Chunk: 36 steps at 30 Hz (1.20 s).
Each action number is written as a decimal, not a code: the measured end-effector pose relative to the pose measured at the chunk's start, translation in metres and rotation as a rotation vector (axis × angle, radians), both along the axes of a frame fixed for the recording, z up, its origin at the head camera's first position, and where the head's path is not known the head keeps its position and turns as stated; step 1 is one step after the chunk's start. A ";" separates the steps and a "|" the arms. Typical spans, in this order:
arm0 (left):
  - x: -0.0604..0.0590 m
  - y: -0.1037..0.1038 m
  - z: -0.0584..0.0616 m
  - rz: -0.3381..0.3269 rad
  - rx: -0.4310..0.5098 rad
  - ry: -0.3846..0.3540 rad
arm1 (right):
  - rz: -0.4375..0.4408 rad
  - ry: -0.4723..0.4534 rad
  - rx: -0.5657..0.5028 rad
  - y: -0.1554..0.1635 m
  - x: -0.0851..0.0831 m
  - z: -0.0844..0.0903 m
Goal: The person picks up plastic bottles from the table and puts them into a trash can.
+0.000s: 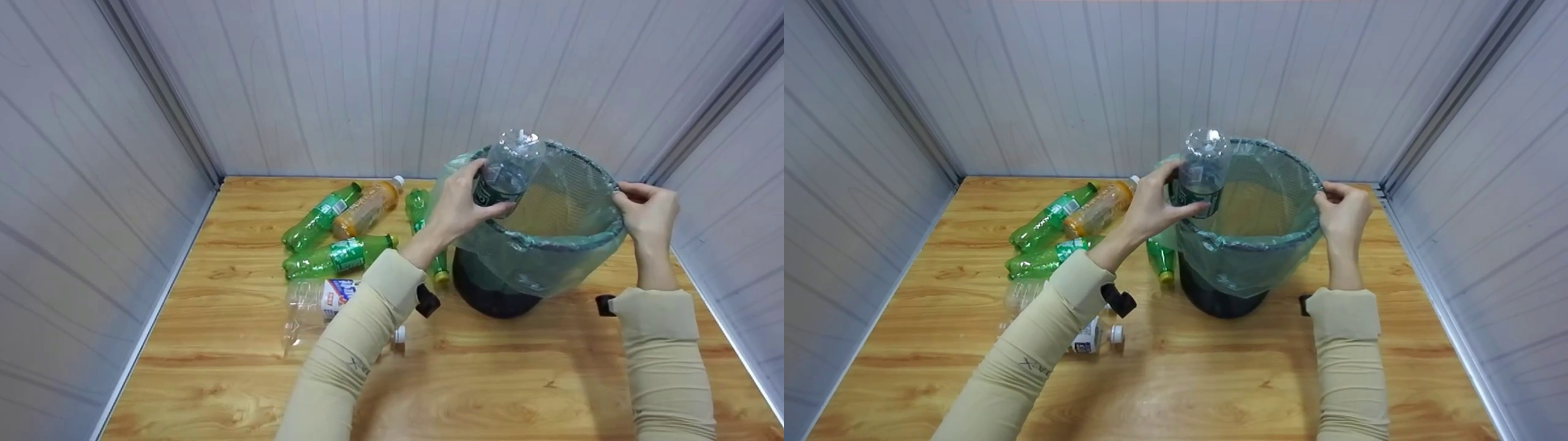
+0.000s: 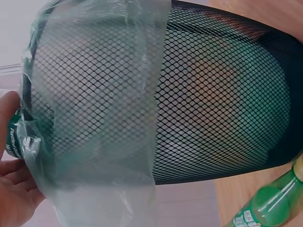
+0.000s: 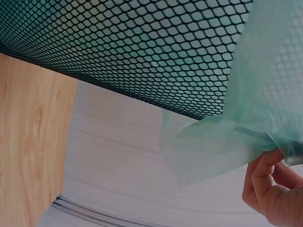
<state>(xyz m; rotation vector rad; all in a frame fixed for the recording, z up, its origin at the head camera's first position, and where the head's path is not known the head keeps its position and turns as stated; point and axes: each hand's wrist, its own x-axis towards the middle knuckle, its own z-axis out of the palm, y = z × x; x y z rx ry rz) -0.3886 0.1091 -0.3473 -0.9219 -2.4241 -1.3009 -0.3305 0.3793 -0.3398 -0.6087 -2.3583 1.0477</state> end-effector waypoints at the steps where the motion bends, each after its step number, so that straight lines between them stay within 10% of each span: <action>1: 0.000 -0.001 -0.001 -0.001 -0.002 0.002 | -0.001 0.000 0.002 0.000 0.000 0.000; 36: 0.006 -0.010 -0.008 -0.043 0.052 0.093 | 0.007 0.032 -0.002 0.004 -0.001 0.000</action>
